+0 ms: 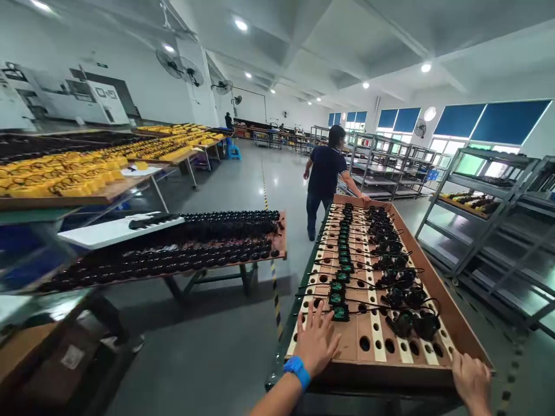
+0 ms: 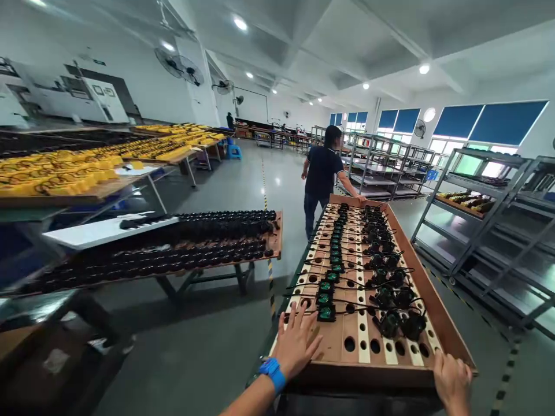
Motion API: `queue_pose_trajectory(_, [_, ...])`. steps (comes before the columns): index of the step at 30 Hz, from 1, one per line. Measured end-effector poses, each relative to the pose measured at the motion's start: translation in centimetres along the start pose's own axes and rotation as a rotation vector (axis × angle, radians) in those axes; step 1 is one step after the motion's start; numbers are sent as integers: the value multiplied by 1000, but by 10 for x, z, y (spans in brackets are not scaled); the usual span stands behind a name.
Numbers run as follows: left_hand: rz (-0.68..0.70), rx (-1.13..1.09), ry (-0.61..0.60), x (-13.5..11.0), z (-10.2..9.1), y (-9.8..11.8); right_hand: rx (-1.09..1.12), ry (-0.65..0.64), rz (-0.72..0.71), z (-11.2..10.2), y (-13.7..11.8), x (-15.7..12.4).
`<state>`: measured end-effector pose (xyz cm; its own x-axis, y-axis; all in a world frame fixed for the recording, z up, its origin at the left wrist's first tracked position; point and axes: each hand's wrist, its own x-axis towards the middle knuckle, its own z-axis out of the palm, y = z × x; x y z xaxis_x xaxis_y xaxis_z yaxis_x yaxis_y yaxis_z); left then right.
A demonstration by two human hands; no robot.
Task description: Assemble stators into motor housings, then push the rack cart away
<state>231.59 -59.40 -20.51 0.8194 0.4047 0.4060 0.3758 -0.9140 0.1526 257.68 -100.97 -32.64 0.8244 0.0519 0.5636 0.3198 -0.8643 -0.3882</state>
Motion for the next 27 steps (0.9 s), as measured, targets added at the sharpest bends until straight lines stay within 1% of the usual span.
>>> queue_pose_trajectory(2, [-21,15,23,1,-1,8,15,6,-46,5,2,16])
queue_pose_trajectory(4, [-47,28,31,1,-3,22,20,10,-79,6,7,33])
queue_pose_trajectory(6, [-71,44,46,0,-8,44,18,3,-105,2,19,50])
queue_pose_trajectory(9, [-105,67,84,-1,-16,85,12,-33,-160,-7,47,80])
queue_pose_trajectory(12, [-116,73,119,4,-17,118,9,-46,-223,-11,70,112])
queue_pose_trajectory(15, [-141,89,147,11,-9,145,12,-24,-269,-10,86,142])
queue_pose_trajectory(17, [-177,104,126,12,0,165,25,-7,-295,-8,98,158])
queue_pose_trajectory(21, [-213,136,88,5,16,212,74,3,-331,-5,130,183])
queue_pose_trajectory(24, [-244,171,75,6,18,247,102,-4,-345,-1,152,208])
queue_pose_trajectory(27, [-300,193,87,17,20,278,111,-9,-376,5,169,239])
